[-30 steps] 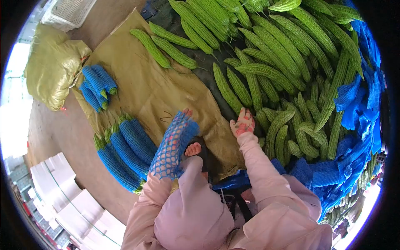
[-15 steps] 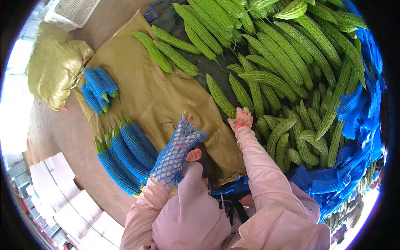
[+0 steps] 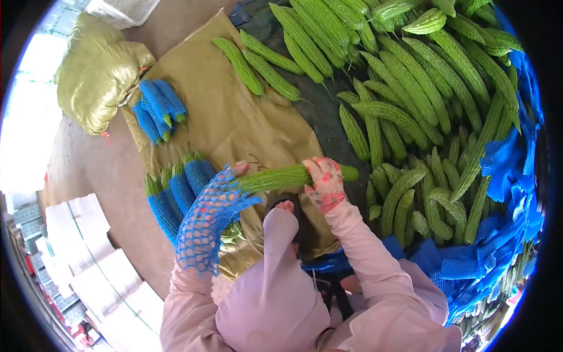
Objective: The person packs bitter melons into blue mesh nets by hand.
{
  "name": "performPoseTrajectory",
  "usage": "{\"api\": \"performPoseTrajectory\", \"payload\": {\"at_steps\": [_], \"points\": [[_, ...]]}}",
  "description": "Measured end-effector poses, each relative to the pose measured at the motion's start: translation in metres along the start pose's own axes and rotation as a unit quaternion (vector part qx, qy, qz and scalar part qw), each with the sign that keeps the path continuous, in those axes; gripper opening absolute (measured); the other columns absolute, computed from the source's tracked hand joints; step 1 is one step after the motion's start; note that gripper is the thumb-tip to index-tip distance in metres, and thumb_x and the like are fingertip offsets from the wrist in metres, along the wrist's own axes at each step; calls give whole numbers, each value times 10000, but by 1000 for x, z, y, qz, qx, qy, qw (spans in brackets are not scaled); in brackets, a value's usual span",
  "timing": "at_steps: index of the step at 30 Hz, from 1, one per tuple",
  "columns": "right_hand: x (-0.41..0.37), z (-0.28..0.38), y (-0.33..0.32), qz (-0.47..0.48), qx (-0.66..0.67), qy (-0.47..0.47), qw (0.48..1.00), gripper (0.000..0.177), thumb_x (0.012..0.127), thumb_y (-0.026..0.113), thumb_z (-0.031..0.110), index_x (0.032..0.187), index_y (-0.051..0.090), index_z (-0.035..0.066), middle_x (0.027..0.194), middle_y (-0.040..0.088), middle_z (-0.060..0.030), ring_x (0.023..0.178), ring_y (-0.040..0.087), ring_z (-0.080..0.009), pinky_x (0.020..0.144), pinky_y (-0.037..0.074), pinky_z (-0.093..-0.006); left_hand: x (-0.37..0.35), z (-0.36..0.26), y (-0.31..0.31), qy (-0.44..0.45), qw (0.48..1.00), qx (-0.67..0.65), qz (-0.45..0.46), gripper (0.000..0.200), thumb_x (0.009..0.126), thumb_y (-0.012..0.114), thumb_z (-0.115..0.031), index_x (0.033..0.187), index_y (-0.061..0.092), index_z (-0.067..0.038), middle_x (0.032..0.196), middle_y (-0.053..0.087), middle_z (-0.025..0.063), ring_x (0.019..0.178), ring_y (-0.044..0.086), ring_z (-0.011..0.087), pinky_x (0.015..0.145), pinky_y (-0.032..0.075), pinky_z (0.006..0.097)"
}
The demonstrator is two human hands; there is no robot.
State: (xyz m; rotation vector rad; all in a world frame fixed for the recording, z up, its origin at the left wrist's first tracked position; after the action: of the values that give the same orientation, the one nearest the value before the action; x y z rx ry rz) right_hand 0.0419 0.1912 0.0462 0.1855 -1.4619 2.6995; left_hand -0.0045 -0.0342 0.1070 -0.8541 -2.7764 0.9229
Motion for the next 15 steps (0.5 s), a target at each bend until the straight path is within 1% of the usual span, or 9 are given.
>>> {"api": "performPoseTrajectory", "payload": {"at_steps": [2, 4, 6, 8, 10, 11, 13, 14, 15], "points": [[3, 8, 28, 31, 21, -66, 997, 500, 645, 668, 91, 1134, 562, 95, 1143, 557, -101, 1123, 515, -307, 988, 370, -443, -19, 5, -1, 21, 998, 28, 50, 428, 900, 591, -261, 1279, 529, -72, 1251, 568, 127, 1187, 518, 281, 1012, 408, 387], [-1, 6, 58, 50, -20, -72, 996, 490, 682, 644, 125, 1164, 557, 94, 1193, 541, -112, 1168, 485, -309, 1012, 350, -447, -28, 0, 7, 32, 996, 44, 74, 396, 897, 600, -215, 1259, 546, -64, 1251, 569, 143, 1206, 512, 280, 1031, 389, 368], [0, 23, 65, 69, -62, -75, 993, 483, 720, 621, 159, 1194, 552, 93, 1243, 524, -122, 1213, 454, -310, 1037, 329, -452, -28, -8, 33, 33, 961, 244, 126, 494, 861, 662, -163, 1301, 485, -27, 1225, 584, 138, 1148, 554, 249, 1001, 420, 371], [-8, 56, 47, 47, 32, -28, 998, 527, 712, 609, 155, 1228, 530, 75, 1254, 526, -130, 1229, 426, -350, 1068, 291, -462, -27, -19, 43, 42, 963, 237, 122, 486, 864, 655, -163, 1299, 488, -27, 1225, 584, 137, 1146, 554, 250, 997, 422, 373], [-21, 80, 47, 81, 196, 3, 977, 459, 796, 575, 211, 1225, 536, 53, 1276, 509, -165, 1247, 402, -361, 1078, 263, -481, -21, -30, 47, 53, 980, 165, 98, 478, 867, 648, -163, 1297, 490, -26, 1224, 584, 136, 1143, 554, 251, 993, 423, 374], [-28, 91, 40, 79, 192, 7, 978, 459, 796, 575, 211, 1225, 536, 53, 1276, 509, -165, 1247, 402, -361, 1078, 263, -481, -21, -34, 47, 57, 986, 130, 91, 474, 869, 644, -163, 1295, 491, -26, 1223, 583, 135, 1142, 554, 252, 991, 423, 374], [-33, 103, 20, 52, 248, 70, 965, 337, 837, 593, 205, 1120, 584, 21, 1226, 538, -187, 1219, 430, -367, 1046, 308, -470, -19, -44, 45, 69, 992, 74, 77, 466, 872, 637, -162, 1293, 493, -26, 1222, 583, 134, 1139, 554, 253, 987, 425, 376], [-31, 107, 10, 50, 248, 70, 965, 337, 837, 593, 205, 1120, 584, 21, 1226, 538, -187, 1219, 430, -367, 1046, 308, -470, -20, -48, 45, 72, 993, 60, 71, 462, 874, 634, -162, 1292, 494, -25, 1222, 583, 133, 1138, 554, 253, 985, 425, 376], [-31, 105, 3, 45, 332, 101, 937, 280, 832, 615, 183, 1052, 596, 11, 1176, 560, -189, 1160, 470, -364, 1002, 349, -452, -20, -50, 46, 77, 993, 55, 68, 458, 875, 630, -162, 1291, 495, -25, 1222, 583, 133, 1137, 554, 254, 983, 426, 377]]}}
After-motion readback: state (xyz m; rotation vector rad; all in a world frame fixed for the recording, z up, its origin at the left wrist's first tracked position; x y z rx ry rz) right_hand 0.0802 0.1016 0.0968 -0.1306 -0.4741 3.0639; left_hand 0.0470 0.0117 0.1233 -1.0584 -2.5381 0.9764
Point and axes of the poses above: each hand's wrist, its own x-axis towards the middle knuckle, its own y-axis out of the palm, z = x × y, the point moved 8 cm from there along x, towards the middle knuckle
